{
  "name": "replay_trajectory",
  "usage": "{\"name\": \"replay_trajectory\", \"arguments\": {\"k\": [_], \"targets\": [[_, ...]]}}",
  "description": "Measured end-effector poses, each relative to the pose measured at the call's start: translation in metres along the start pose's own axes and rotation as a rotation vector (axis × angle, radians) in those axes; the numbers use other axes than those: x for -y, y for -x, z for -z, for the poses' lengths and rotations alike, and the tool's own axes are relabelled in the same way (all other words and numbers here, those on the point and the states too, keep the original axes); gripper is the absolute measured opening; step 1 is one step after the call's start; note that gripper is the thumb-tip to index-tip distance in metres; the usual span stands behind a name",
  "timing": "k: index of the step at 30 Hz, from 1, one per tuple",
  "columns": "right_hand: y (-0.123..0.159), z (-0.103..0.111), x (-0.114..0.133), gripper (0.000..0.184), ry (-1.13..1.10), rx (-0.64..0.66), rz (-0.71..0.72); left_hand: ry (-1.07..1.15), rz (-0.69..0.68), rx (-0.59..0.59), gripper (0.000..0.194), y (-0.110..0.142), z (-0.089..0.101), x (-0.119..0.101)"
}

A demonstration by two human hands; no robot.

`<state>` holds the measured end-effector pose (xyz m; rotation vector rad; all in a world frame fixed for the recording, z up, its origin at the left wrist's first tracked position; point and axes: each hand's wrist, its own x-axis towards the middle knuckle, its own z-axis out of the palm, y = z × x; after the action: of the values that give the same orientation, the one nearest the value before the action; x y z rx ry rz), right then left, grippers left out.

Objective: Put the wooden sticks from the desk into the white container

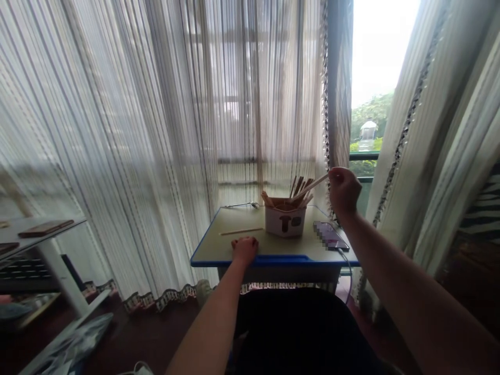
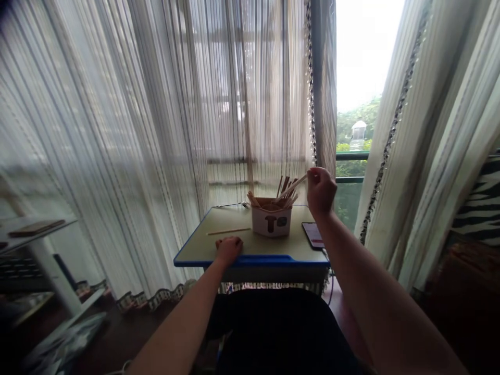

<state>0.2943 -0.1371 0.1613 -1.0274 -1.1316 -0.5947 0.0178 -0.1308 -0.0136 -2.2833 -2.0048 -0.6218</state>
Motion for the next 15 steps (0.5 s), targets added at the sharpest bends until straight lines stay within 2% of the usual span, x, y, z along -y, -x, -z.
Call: {"name": "replay_trajectory", "arguments": {"k": [3, 6, 9, 12, 15], "targets": [[0.015, -0.01, 0.004, 0.022, 0.029, 0.104, 0.09, 0.024, -0.003, -0.016, 0.031, 0.0, 0.0, 0.0], [0.032, -0.017, 0.002, 0.022, 0.038, 0.136, 0.081, 0.028, -0.003, -0.018, 0.031, 0.0, 0.0, 0.0], [0.037, -0.017, 0.0, 0.022, 0.041, 0.081, 0.049, 0.006, 0.01, -0.008, 0.032, 0.0, 0.0, -0.002], [0.03, -0.012, 0.004, 0.023, 0.063, -0.009, 0.031, -0.003, 0.017, 0.004, 0.032, 0.0, 0.001, -0.002], [0.022, -0.011, 0.012, 0.023, 0.067, -0.014, 0.05, 0.015, 0.01, -0.007, 0.032, 0.0, 0.001, -0.002]]}}
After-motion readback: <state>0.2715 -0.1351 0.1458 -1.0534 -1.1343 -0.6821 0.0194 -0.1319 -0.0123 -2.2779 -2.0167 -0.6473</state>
